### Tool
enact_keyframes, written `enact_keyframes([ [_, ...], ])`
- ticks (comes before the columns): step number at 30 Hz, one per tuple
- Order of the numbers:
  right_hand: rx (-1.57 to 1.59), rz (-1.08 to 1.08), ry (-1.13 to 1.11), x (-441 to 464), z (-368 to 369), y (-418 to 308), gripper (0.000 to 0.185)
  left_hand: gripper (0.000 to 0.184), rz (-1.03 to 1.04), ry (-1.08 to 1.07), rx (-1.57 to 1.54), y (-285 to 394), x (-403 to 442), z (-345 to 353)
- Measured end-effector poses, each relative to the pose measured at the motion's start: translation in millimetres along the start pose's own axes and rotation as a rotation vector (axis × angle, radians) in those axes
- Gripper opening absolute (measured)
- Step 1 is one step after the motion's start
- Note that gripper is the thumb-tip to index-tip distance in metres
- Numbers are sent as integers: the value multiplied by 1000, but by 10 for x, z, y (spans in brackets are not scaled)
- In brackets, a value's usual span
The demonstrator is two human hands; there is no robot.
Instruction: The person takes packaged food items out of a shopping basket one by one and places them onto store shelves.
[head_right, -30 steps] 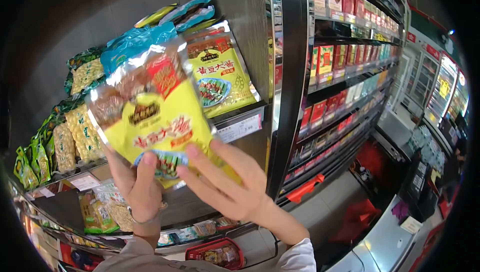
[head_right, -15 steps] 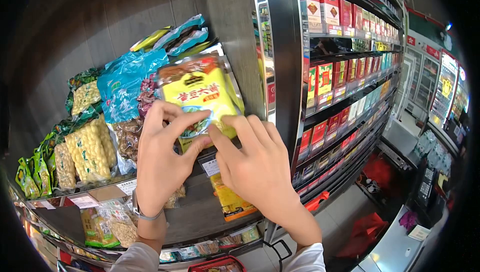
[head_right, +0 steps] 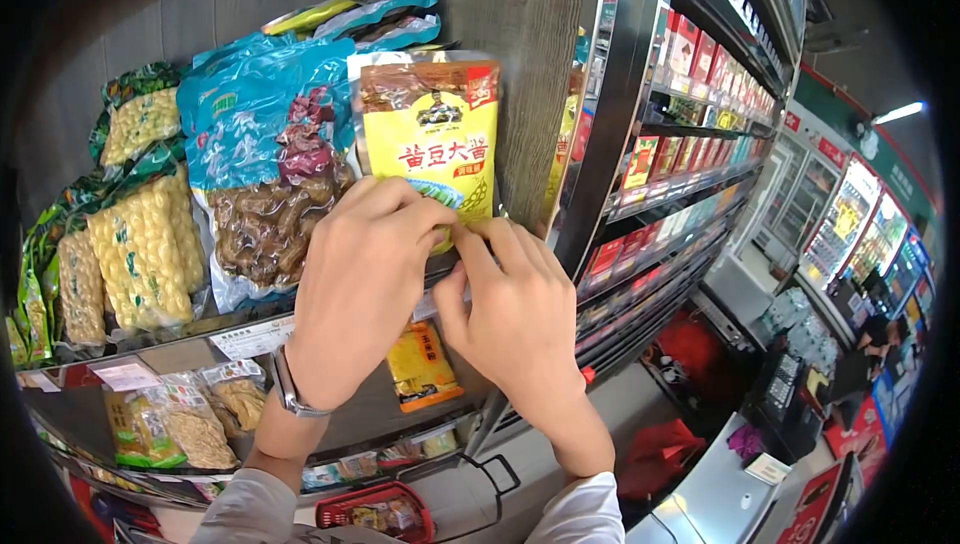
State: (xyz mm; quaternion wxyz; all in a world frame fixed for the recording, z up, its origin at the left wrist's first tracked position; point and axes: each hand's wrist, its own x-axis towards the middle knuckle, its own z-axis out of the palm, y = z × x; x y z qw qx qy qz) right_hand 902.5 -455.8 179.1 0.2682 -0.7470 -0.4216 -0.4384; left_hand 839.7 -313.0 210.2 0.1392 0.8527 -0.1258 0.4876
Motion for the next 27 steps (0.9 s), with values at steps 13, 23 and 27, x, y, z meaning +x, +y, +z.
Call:
enact_keyframes([
  [13, -116, 7, 24, -18, 148, -129, 13, 22, 95, -64, 86, -87, -104, 53],
  [23, -44, 455, 512, -918, 261, -1802, 34, 31, 319, 230, -192, 144, -1397, -849],
  [27, 177, 556, 709, -1729, 506, -2403, 31, 34, 148, -63, -706, 4, -2827, -1188],
])
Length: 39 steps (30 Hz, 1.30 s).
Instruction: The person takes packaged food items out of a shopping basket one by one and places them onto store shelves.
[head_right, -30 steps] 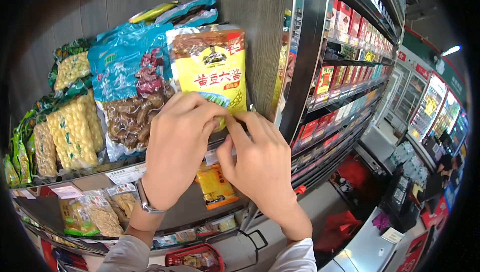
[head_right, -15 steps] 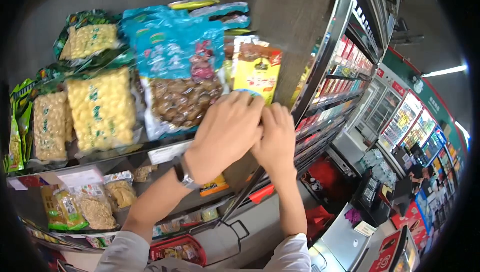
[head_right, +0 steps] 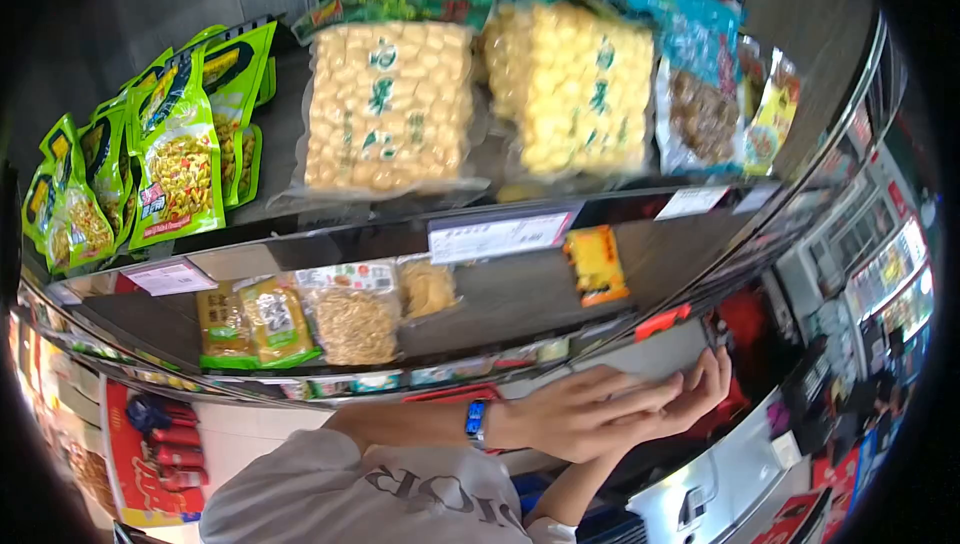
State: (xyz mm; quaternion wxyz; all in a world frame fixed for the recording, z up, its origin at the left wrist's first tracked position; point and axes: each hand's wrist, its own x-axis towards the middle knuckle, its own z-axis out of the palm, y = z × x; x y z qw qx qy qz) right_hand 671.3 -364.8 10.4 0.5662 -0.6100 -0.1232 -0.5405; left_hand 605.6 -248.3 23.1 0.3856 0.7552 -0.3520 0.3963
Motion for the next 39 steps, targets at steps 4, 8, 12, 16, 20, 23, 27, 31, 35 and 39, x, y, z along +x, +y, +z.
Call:
enact_keyframes([
  [4, -322, 283, -50, -923, -390, 257, 31, 27, -294, -243, 5, -159, -1312, -336],
  [8, -554, 586, -137, -1836, -842, 451, 36, 23, -619, -482, -74, -165, -2317, -663],
  [12, -772, 572, -213, -2743, -1226, 424, 37, 22, -821, -668, -102, -147, -3174, -830],
  [16, -794, 882, -303, -3911, -1767, 371, 36, 20, -958, -884, -154, -111, -4025, -883],
  [20, -764, 1167, -417, -4927, -2281, 212, 31, 20, -1064, -1153, -149, -117, -4881, -845],
  [23, -884, 1317, -838, -5921, -2867, 95, 27, 21, -1162, -1279, -190, -214, -5367, -660],
  [27, -1330, 1791, -1310, -6077, -3008, -268, 81, 22, -1423, -1169, -391, -495, -6364, -175],
  [31, -1236, 2119, -1579, -6520, -3254, -89, 126, 22, -1635, -1062, -395, -1033, -7404, 501],
  [35, -1318, 2016, -1418, -6992, -3361, -116, 115, 21, -2032, -922, -360, -1568, -8467, 1337],
  [39, -1344, 1994, -1383, -7153, -3364, -29, 106, 16, -2097, -881, -505, -2028, -8860, 2390],
])
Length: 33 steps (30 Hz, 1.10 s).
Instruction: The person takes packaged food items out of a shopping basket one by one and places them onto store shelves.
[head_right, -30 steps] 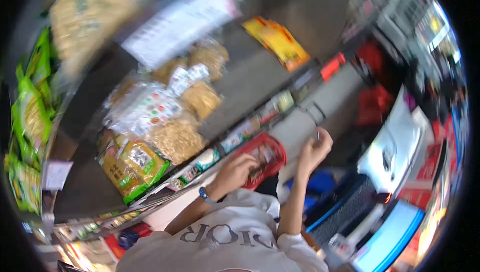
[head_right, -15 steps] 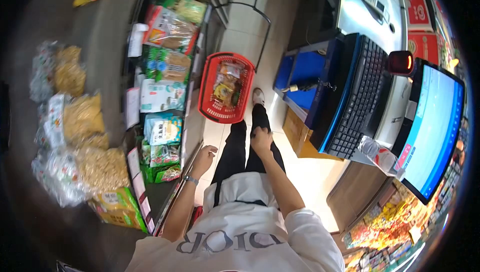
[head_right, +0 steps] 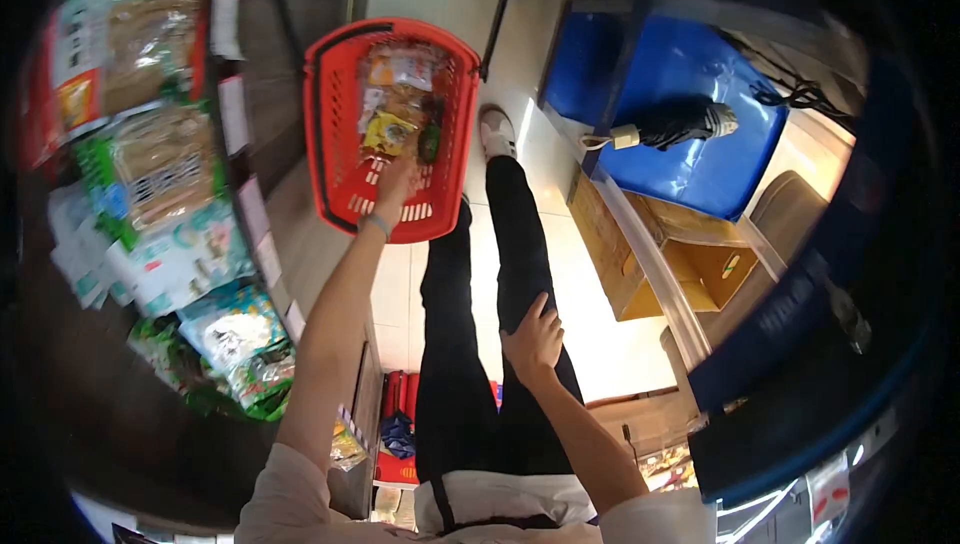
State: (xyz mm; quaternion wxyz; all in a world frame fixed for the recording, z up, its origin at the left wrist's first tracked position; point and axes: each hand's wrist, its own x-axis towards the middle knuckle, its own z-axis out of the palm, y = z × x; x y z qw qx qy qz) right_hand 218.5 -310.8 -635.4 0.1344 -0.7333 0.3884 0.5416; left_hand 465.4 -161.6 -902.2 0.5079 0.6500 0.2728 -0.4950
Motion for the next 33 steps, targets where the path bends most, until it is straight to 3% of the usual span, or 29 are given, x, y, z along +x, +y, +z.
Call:
enact_keyframes([
  [2, 19, 29, 2, 22, -35, -27, 105, 20, -9, 70, -147, 131, 513, 174],
  [4, 33, 50, 12, 83, -86, -76, 104, 25, -23, 109, -94, 378, 887, 338],
  [6, 55, 8, 68, 111, -133, -108, 101, 26, -6, -39, -134, 366, 1418, 366],
  [10, 58, -106, 168, 155, -323, -303, 99, 23, -48, 186, -224, 377, 1912, 666],
  [12, 59, -146, 215, 195, -388, -348, 100, 28, -64, 200, -191, 234, 2038, 603],
  [14, 61, -135, 189, 206, -474, -386, 102, 33, -51, 402, -2, -22, 2174, 550],
  [16, 46, -140, 207, 209, -512, -414, 103, 33, -113, 328, 10, 320, 1763, 531],
  [18, 26, -141, 245, 256, -575, -423, 104, 29, -44, 87, -214, 311, 1851, 516],
  [21, 58, -111, 178, 261, -673, -402, 105, 21, 147, 67, -210, 276, 1949, 509],
  [23, 54, -102, 188, 231, -596, -341, 106, 18, 225, 63, -167, 139, 1739, 411],
  [26, 24, -56, 203, 221, -539, -315, 104, 15, 131, 226, -471, 236, 1170, 358],
  [27, 28, -38, 186, 192, -542, -315, 103, 17, 122, 191, -571, 432, 727, 346],
  [28, 37, -22, 179, 167, -553, -320, 103, 14, 93, 81, -712, 213, 682, 195],
  [29, 39, -11, 167, 142, -538, -317, 102, 10, 18, -137, -734, 264, 223, 10],
  [30, 58, -3, 135, 93, -578, -330, 101, 24, 96, -61, -886, 132, 76, 3],
  [31, 39, -12, 172, 56, -522, -321, 101, 32, 126, -135, -842, 489, -643, 36],
  [32, 20, -29, 219, 10, -445, -309, 101, 24, 122, -106, -919, 293, -922, -48],
  [33, 41, -26, 186, -48, -466, -333, 101, 12, 73, -227, -962, 276, -1480, -135],
])
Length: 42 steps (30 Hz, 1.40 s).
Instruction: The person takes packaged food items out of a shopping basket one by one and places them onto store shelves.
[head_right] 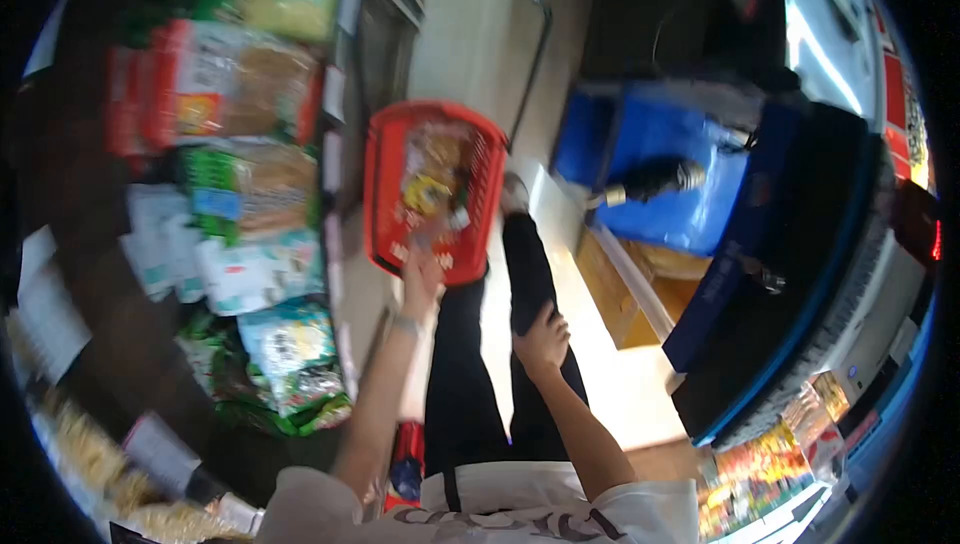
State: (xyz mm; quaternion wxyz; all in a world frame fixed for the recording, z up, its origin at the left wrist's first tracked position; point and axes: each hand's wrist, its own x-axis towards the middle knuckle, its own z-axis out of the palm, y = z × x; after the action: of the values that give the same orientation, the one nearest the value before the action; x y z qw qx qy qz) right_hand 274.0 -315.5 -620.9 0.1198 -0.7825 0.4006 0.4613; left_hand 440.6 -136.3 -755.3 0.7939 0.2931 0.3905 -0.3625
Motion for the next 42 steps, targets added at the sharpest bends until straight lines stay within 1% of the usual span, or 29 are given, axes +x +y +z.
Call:
enact_keyframes([
  [1, 21, 1, -27, -57, -33, -31, 102, 26, -50, -28, -36, -27, -529, 230],
  [2, 13, -61, -9, -84, 33, -17, 102, 37, -8, 242, 14, -94, -941, 442],
  [4, -55, -234, 96, -243, -52, -55, 102, 39, -134, 106, -25, -14, -1842, 704],
  [5, -121, -339, 176, -342, -156, -111, 103, 40, -108, 101, -41, -7, -2193, 783],
  [7, 40, -607, 49, -531, -512, -227, 110, 39, -218, -8, -129, 103, -2765, 871],
  [9, 636, -1110, 43, -439, -376, -275, 116, 34, -182, 12, -33, 201, -3291, 1119],
  [11, 797, -1307, -220, -540, -438, -516, 92, 32, -89, -60, -48, 200, -3578, 1178],
  [12, 708, -1393, -233, -576, -541, -648, 92, 31, -115, 1, -23, 157, -3744, 1202],
  [13, 570, -1556, -260, -633, -612, -786, 71, 30, -147, 64, -7, 90, -3897, 1199],
  [15, 272, -1847, -352, -820, -637, -951, 35, 27, -44, -113, -384, -78, -3990, 943],
  [17, 107, -1883, -421, -1283, -891, -920, 37, 25, 174, -149, -468, -74, -4423, 1117],
  [18, 58, -1879, -328, -1010, -483, -1002, 36, 24, 292, -218, -534, -149, -4548, 1069],
  [19, 70, -2033, -360, -1257, -663, -971, 32, 24, 410, -274, -598, -262, -4677, 1043],
  [20, -120, -1965, -330, -1432, -771, -978, 31, 22, 507, -175, -602, -300, -4964, 1201],
  [21, -304, -1891, -282, -1687, -869, -991, 30, 22, 590, -70, -609, -337, -5287, 1355],
  [23, -160, -1934, -466, -2241, -1001, -1036, 31, 25, 971, 418, -160, -615, -5599, 1393],
  [24, -85, -2248, -433, -2701, -1193, -1015, 31, 25, 1137, 656, -67, -724, -5766, 1454],
  [25, -234, -2035, -468, -2877, -1183, -961, 30, 18, 1323, 982, 78, -825, -5793, 1415],
  [27, -44, -1961, -844, -3602, -1371, -812, 28, 22, 1393, 1252, 40, -933, -6315, 1668],
  [28, -91, -1972, -867, -3926, -1465, -768, 28, 22, 1398, 1281, -2, -982, -6544, 1689],
  [30, -330, -2087, -745, -4505, -1640, -656, 28, 32, 1391, 1453, 291, -1171, -6973, 1678],
  [31, -371, -2088, -771, -4805, -1734, -578, 28, 32, 1379, 1481, 254, -1272, -7190, 1666],
  [33, -372, -2148, -1080, -5392, -1821, -484, 27, 40, 1458, 1282, 411, -1418, -7662, 1539],
  [34, -297, -2180, -1161, -5588, -1735, -413, 26, 37, 1414, 1176, 525, -1527, -7939, 1458],
  [35, -306, -2186, -1155, -5819, -1676, -338, 26, 37, 1423, 1177, 518, -1619, -8104, 1419],
  [38, -287, -2278, -1308, -6556, -1488, -146, 26, 32, 1655, 884, 454, -1819, -8481, 1167],
  [40, -330, -2160, -1466, -6969, -1270, -22, 25, 32, 1763, 933, 427, -1878, -8670, 947],
  [41, -323, -2159, -1477, -7129, -1142, 65, 25, 31, 1863, 968, 384, -1919, -8749, 859],
  [42, -295, -2096, -1429, -7268, -999, 166, 26, 35, 1817, 1040, 223, -2005, -8825, 823],
])
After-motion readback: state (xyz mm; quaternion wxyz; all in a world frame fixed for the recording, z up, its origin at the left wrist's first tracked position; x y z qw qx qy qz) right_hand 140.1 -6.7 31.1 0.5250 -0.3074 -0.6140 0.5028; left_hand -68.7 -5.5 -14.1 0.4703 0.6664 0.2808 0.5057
